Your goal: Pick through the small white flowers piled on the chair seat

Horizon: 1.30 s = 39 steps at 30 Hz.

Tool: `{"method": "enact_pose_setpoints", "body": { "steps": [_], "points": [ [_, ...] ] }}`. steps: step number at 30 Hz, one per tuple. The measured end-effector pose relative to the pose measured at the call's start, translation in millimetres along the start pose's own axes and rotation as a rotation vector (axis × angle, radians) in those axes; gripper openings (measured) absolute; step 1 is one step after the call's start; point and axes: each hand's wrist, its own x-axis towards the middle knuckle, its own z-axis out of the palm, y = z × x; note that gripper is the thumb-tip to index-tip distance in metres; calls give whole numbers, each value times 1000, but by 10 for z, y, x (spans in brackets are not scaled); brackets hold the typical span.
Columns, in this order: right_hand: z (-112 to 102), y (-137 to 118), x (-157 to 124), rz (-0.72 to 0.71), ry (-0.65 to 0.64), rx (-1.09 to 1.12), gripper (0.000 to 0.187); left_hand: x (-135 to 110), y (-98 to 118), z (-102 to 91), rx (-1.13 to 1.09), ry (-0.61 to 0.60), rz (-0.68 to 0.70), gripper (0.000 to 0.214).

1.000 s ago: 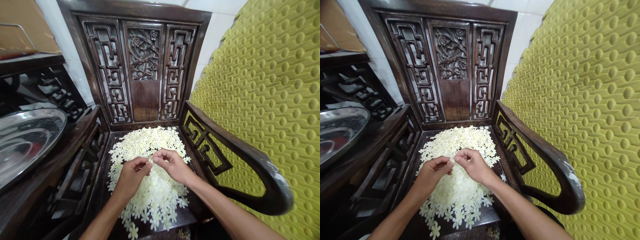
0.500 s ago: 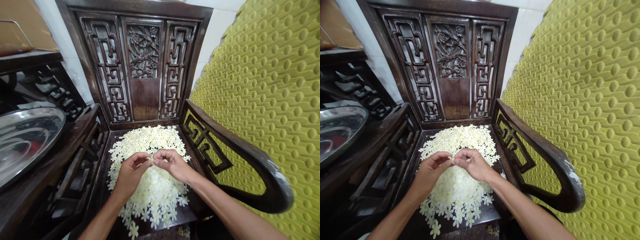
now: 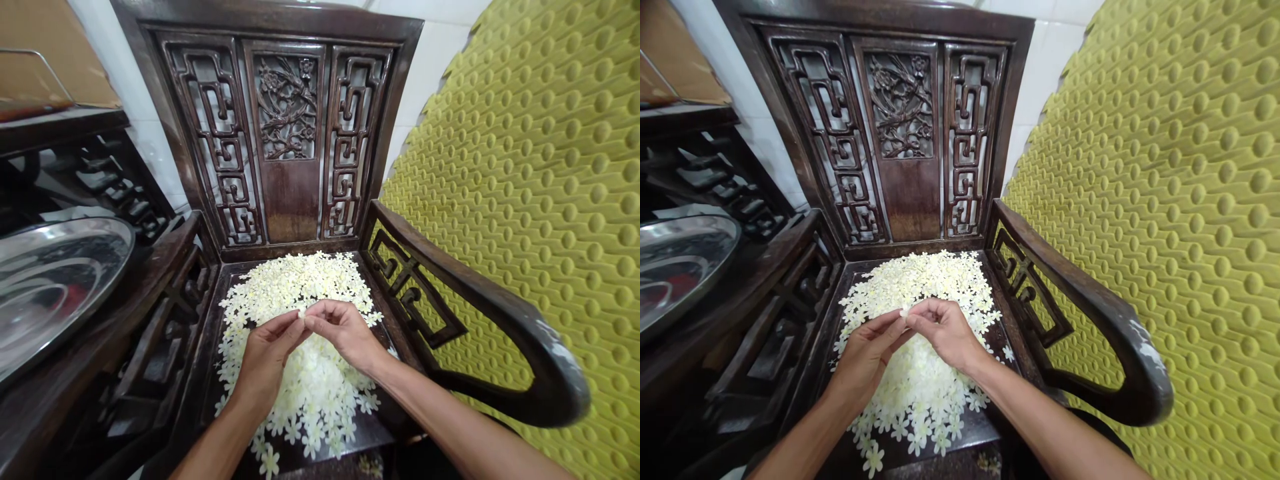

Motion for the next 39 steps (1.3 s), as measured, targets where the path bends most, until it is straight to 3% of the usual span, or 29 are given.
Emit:
{"method": "enact_pose_setpoints", "body": {
  "steps": [9,18,21,24,32,36,39],
  "points": [
    [-7,-78,-6,20,-37,-17,29,21,6,-74,221,63,103,26],
    [9,-66,-79,-264,81,-485,14,7,76,-39,371,29,162,22],
    [13,-78,-81,-271,55,-499,19,-11,72,-29,388,12,184,20],
    [6,-67,-70,-289,27,-522,12,-13,50,-30,390,28,195,20],
    [-60,-59,-47,-335,73,-578,7,-4,-20,-33,231,-38,114,26],
    [-63,-76,-32,-304,79,-486,9,4,10,-25,273,-66,149,26],
    [-71,-72,-2,-197,27,-338,15,19,40,-42,310,-39,176,24]
  ]
}}
